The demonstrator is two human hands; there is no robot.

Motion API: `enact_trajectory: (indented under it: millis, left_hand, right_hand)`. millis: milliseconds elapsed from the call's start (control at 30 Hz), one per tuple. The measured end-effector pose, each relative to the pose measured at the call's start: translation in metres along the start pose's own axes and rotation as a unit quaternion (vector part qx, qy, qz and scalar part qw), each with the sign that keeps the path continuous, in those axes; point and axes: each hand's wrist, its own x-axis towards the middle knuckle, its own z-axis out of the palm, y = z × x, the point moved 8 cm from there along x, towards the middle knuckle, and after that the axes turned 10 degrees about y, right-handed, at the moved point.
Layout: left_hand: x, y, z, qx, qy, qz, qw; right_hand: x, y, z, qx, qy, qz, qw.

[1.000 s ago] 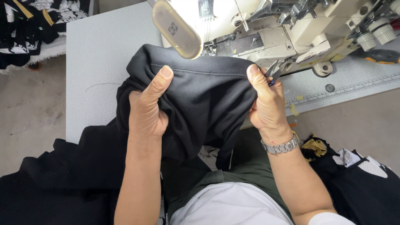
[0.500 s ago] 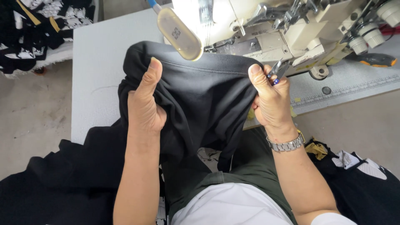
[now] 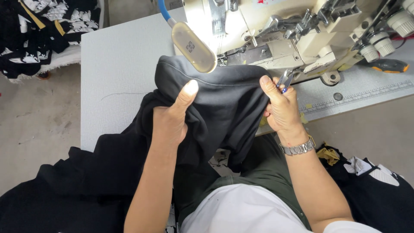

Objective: Trimming loose threads from black t-shirts using snips at a sewing workstation

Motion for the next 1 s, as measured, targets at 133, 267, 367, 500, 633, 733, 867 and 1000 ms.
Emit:
enact_trajectory:
  millis: [133, 267, 367, 500, 633, 733, 867, 1000]
  left_hand:
    - [0.002, 0.012, 0.012, 0.043, -0.026, 0.016, 0.999]
    - [-0.001, 0.021, 0.019, 0.131, -0.045, 0.039, 0.99]
    - [-0.004, 0.022, 0.019, 0.18, -0.053, 0.054, 0.981]
    - [-0.015, 0.004, 0.006, 0.262, -0.023, -0.014, 0.965]
    - [-0.029, -0.016, 0.015, 0.227, -0.056, -0.043, 0.971]
    - [-0.035, -0.029, 0.034, 0.169, -0.093, -0.06, 0.979]
    - [-0.019, -0.028, 0.029, -0.035, -0.06, -0.158, 0.985]
    - [0.01, -0.02, 0.01, -0.258, 0.023, -0.262, 0.93]
  right_hand:
    - [-0.001, 0.003, 0.001, -0.001, 0.001, 0.011, 1.0]
    - [-0.003, 0.002, -0.003, -0.019, 0.003, 0.003, 1.0]
    - [-0.003, 0.002, -0.008, -0.044, -0.003, -0.008, 0.999]
    - [-0.025, -0.057, -0.008, -0.241, 0.043, -0.277, 0.929]
    - [-0.065, -0.086, 0.02, -0.206, 0.023, -0.248, 0.946]
    - [-0.065, -0.073, 0.04, -0.168, -0.099, -0.217, 0.956]
    - [-0.044, -0.045, 0.035, -0.226, -0.15, -0.202, 0.941]
    - [-0.035, -0.015, 0.007, -0.24, -0.191, -0.183, 0.934]
